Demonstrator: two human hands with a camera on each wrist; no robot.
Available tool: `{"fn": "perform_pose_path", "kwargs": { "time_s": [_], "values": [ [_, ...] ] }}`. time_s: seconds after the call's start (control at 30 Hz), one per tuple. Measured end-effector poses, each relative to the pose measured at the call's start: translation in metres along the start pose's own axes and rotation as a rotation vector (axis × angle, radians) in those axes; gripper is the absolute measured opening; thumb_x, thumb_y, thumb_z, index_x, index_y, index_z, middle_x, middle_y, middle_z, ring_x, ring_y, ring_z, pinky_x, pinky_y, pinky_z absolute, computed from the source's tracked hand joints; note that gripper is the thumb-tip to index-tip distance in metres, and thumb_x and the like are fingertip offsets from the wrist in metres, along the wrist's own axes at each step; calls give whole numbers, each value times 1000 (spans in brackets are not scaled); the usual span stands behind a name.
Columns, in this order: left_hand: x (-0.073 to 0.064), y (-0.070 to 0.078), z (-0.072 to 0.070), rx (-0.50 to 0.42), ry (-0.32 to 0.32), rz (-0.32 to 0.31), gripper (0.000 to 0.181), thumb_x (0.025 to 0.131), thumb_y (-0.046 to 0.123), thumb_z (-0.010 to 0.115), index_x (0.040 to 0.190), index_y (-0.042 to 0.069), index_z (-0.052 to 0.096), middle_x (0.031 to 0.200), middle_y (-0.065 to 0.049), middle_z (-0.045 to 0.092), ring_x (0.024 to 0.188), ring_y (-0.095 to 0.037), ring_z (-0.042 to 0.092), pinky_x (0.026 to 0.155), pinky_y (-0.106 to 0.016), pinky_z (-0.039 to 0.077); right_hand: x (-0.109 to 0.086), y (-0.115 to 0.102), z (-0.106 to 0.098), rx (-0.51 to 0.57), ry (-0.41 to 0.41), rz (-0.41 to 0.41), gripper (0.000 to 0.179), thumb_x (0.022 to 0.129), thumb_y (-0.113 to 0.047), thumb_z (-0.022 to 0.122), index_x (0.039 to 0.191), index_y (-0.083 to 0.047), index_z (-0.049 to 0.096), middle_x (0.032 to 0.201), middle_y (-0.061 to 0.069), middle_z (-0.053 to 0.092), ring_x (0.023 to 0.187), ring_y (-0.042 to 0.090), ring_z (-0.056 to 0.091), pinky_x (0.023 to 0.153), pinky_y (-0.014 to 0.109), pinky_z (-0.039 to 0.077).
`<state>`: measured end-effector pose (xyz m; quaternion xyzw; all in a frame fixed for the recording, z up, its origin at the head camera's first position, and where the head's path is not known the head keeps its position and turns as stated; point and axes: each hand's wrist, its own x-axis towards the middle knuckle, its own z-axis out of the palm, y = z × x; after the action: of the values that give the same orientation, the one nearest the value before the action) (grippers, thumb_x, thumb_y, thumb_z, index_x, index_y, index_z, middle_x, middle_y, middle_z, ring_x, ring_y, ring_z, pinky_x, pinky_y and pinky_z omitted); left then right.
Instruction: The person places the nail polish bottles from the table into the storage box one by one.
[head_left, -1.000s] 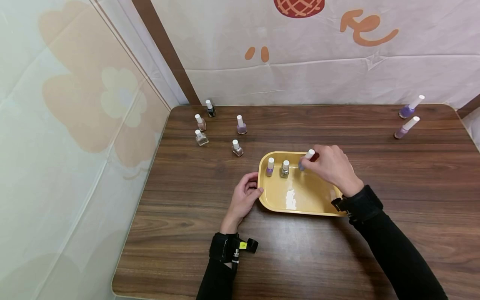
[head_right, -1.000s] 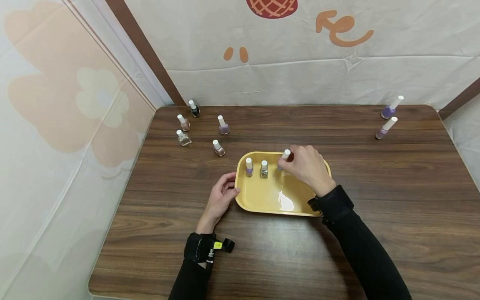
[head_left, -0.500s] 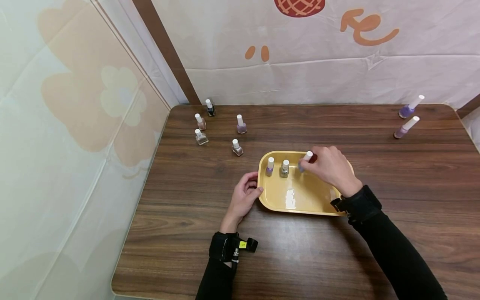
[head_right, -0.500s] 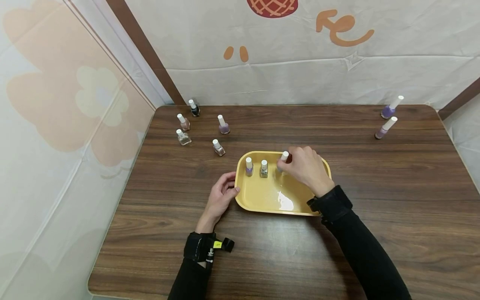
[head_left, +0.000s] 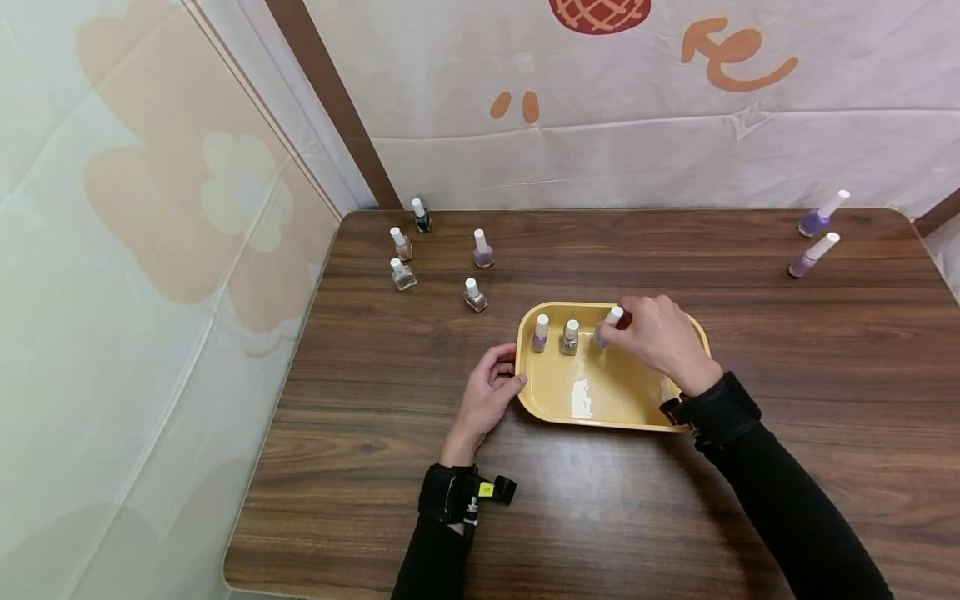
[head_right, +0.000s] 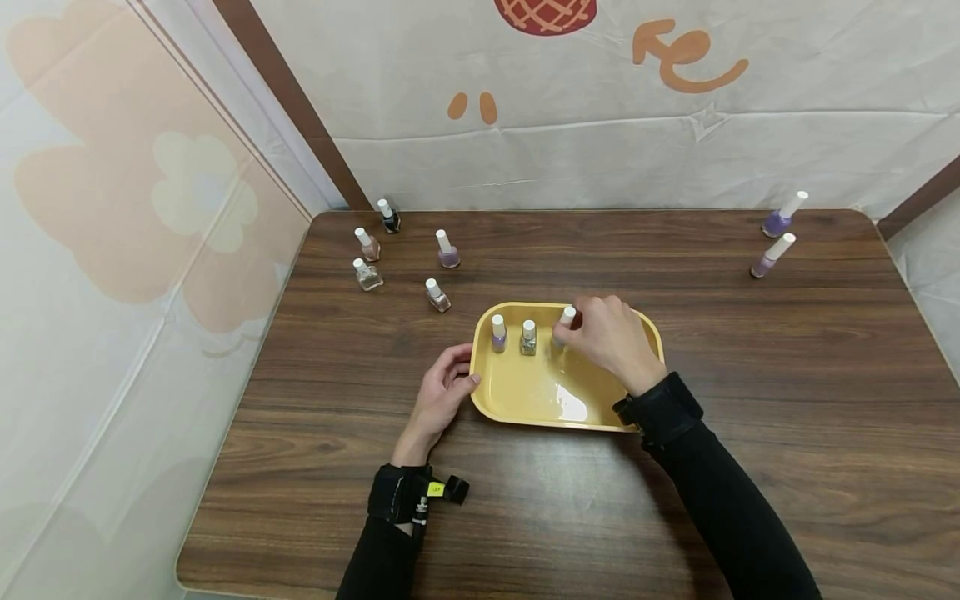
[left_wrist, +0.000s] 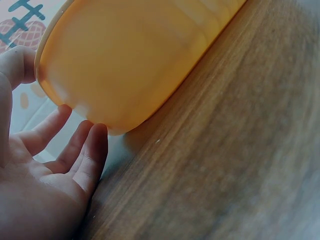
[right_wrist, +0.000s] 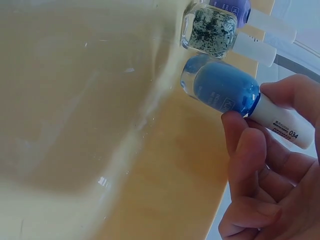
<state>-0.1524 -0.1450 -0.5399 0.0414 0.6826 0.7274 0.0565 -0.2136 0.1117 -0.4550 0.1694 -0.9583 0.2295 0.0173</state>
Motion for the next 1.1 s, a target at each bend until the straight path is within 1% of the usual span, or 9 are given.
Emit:
{"fn": "perform_pose_path", "kwargs": {
  "time_s": [0.2,0.37,0.87,1.1],
  "values": [
    [0,-1,0,-10,0,8,50,82,-2,59,131,-7,48,123,-28,51,93,-13,54,76,-15,47,-1,0,2,-14,5,5,24,83,-30,64,65,-16,56,58,-2,60,46,11,45,48,27,34],
    [0,0,0,-12,-2,2,50,83,-3,58,131,-6,48,124,-27,51,94,-13,53,76,-16,47,0,1,2,-17,3,17,25,81,-31,64,64,-16,55,58,-2,60,46,11,45,47,27,34],
    [-1,1,0,-12,-3,-1,49,84,-2,58,132,-6,48,125,-27,51,96,-14,54,77,-16,47,0,1,3,-21,-5,10,22,81,-28,63,65,-15,56,58,-2,59,46,11,45,46,27,34],
    [-1,0,0,-6,-3,2,51,82,-2,58,132,-6,48,125,-27,51,95,-14,54,77,-16,47,0,1,4,-25,-14,9,21,81,-28,63,66,-15,58,59,-2,61,47,11,46,47,26,34]
  ]
}}
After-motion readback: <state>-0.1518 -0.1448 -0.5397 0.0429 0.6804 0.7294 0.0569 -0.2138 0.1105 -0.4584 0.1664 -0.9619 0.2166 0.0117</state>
